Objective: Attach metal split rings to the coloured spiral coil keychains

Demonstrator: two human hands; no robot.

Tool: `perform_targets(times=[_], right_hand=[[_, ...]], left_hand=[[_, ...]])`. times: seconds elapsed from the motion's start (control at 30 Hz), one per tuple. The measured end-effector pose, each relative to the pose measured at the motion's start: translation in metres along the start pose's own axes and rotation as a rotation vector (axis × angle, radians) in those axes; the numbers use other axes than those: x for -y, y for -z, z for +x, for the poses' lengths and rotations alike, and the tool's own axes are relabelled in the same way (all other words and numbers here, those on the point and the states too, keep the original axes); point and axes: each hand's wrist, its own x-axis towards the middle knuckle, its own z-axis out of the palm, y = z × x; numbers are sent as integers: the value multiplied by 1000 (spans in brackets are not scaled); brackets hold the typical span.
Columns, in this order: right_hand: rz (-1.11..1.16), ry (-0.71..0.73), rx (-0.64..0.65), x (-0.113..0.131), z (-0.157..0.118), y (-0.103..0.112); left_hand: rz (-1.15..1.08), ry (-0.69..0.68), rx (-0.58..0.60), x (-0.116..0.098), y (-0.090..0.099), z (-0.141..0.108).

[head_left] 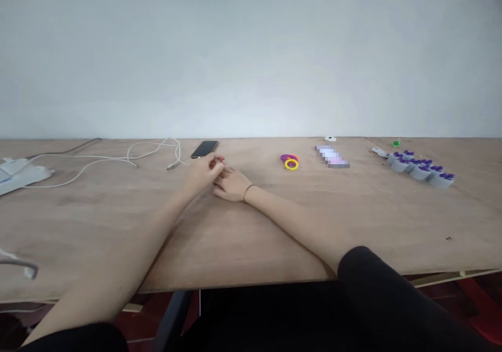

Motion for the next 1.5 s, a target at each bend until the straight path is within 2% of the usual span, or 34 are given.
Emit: perform_targets(times=[0.13,0.27,0.4,0.53,0.67,0.77,0.9,1.1,1.33,1.5], right_hand=[[-35,-38,38,1,17,-11],[-62,61,-4,8,3,-1],[29,66,-2,24,-41,25],[99,-41,-3,30,-97,58],[101,-194,12,15,-139,83],[134,-300,-35,-2,-153,89],[184,-404,-41,-20,-151,82],[223,-435,32,-28,-137,70],[269,-465,-139,-24,-139,68],[248,-377,-185,-18,-135,75]], left_hand=[[-44,21,1,7,1,3],[-89,43,-1,8,2,4],[-139,35,15,2,-3,-1],[-206,-45,143,-10,-25,-14],[-334,-104,212,-32,-49,-30],[-361,-147,239,-46,-56,-35],[-283,-230,300,-55,-61,-32],[-280,-240,321,-56,-69,-29],[-223,-283,333,-54,-63,-35],[-151,-314,361,-56,-59,-38]])
